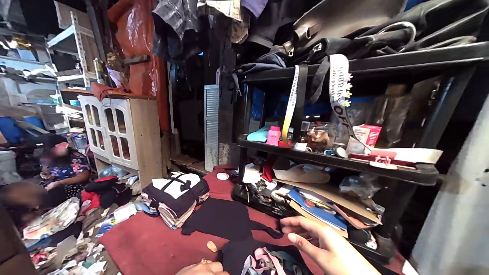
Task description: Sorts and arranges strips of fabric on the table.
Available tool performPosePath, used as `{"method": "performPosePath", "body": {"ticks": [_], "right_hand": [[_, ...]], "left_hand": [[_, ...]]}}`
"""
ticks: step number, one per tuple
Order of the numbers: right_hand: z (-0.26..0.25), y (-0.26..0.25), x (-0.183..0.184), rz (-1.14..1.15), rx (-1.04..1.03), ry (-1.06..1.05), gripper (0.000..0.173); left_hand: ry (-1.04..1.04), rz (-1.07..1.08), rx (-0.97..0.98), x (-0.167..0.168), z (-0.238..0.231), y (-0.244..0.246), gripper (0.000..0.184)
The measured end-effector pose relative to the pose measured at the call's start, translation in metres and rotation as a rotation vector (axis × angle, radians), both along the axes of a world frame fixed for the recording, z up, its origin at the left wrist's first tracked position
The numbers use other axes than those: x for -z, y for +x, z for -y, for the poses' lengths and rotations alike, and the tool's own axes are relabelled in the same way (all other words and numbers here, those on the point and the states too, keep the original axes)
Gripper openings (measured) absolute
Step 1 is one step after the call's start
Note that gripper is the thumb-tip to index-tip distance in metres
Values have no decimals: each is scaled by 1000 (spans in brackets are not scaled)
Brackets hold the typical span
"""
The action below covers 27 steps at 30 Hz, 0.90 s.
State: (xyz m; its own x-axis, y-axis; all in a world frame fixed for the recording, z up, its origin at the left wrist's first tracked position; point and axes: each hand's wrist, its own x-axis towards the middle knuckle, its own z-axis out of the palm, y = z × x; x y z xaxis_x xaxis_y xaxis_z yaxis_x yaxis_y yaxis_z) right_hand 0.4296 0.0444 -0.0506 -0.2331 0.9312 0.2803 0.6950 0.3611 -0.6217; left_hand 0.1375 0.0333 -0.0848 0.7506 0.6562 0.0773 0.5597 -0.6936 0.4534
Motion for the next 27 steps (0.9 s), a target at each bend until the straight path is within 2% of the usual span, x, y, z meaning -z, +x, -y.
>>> {"method": "performPosePath", "body": {"ticks": [4,8,11,14,16,18,22,24,27], "right_hand": [[2,-7,2,49,-51,-19,26],[2,-18,7,140,-91,-28,25],[-1,-21,10,223,-136,-88,28],[0,-21,8,263,-129,-120,26],[0,-16,5,281,-103,-124,25],[-1,-8,3,306,-64,-153,27],[-6,9,-2,333,11,-253,29],[-6,15,-3,330,-1,-258,29],[-5,19,-5,341,-34,-278,30]], "left_hand": [[81,70,86,-19,3,5,20],[102,44,223,-24,-5,14,21],[95,83,88,-26,-16,25,23],[-47,-35,-58,-24,-27,36,31],[-113,-135,-69,-18,-29,42,36],[-123,-185,-48,-18,-29,44,32],[-119,-4,-78,-40,-33,46,26],[-184,109,-114,-56,-39,52,25],[-348,393,-156,-67,-48,63,17]]}}
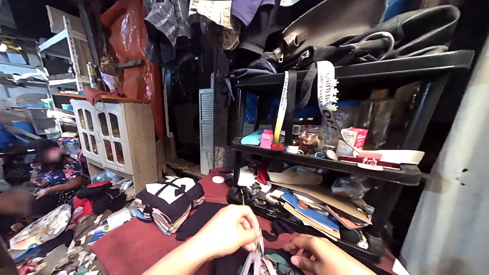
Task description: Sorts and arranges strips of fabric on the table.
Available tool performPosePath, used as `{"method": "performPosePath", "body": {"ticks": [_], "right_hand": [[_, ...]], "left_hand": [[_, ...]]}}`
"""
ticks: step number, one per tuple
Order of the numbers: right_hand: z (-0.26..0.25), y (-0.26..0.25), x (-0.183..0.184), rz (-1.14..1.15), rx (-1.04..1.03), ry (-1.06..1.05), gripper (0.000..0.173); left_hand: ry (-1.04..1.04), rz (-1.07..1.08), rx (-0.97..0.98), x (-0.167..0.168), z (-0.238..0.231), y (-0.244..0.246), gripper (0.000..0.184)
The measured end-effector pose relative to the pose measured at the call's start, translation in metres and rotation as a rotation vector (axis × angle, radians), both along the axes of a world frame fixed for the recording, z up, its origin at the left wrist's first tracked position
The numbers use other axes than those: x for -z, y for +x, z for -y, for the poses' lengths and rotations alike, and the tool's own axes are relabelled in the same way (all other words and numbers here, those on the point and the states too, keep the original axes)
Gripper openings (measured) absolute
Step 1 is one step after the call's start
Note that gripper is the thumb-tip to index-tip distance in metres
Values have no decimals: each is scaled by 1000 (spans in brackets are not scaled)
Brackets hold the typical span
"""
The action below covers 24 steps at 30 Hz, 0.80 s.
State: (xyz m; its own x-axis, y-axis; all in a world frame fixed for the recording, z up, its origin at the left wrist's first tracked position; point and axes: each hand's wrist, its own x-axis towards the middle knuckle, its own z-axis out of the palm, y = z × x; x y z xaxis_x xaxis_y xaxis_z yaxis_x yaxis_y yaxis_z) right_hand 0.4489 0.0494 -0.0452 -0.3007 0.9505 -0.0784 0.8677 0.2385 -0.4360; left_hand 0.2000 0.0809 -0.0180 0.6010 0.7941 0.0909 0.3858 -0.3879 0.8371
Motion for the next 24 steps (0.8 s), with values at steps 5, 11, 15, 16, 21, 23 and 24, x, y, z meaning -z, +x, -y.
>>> {"method": "performPosePath", "body": {"ticks": [5,11,15,16,21,23,24], "right_hand": [[-6,-2,7,-3,-28,-44,33],[-11,-11,15,-63,-30,63,18],[-10,-3,11,-154,19,100,21],[-10,-1,11,-154,19,96,21],[-10,-3,9,-48,-36,38,30],[-10,-6,12,-43,-2,90,28],[-8,-8,12,-38,10,122,25]], "left_hand": [[-195,178,38,4,-8,5,10],[71,-325,214,8,-16,-6,21],[147,-443,185,12,-18,-8,23],[188,-514,152,14,-17,-7,24],[347,-442,246,26,2,-9,27],[395,-357,316,26,12,-8,23],[424,-340,335,26,14,-7,21]]}}
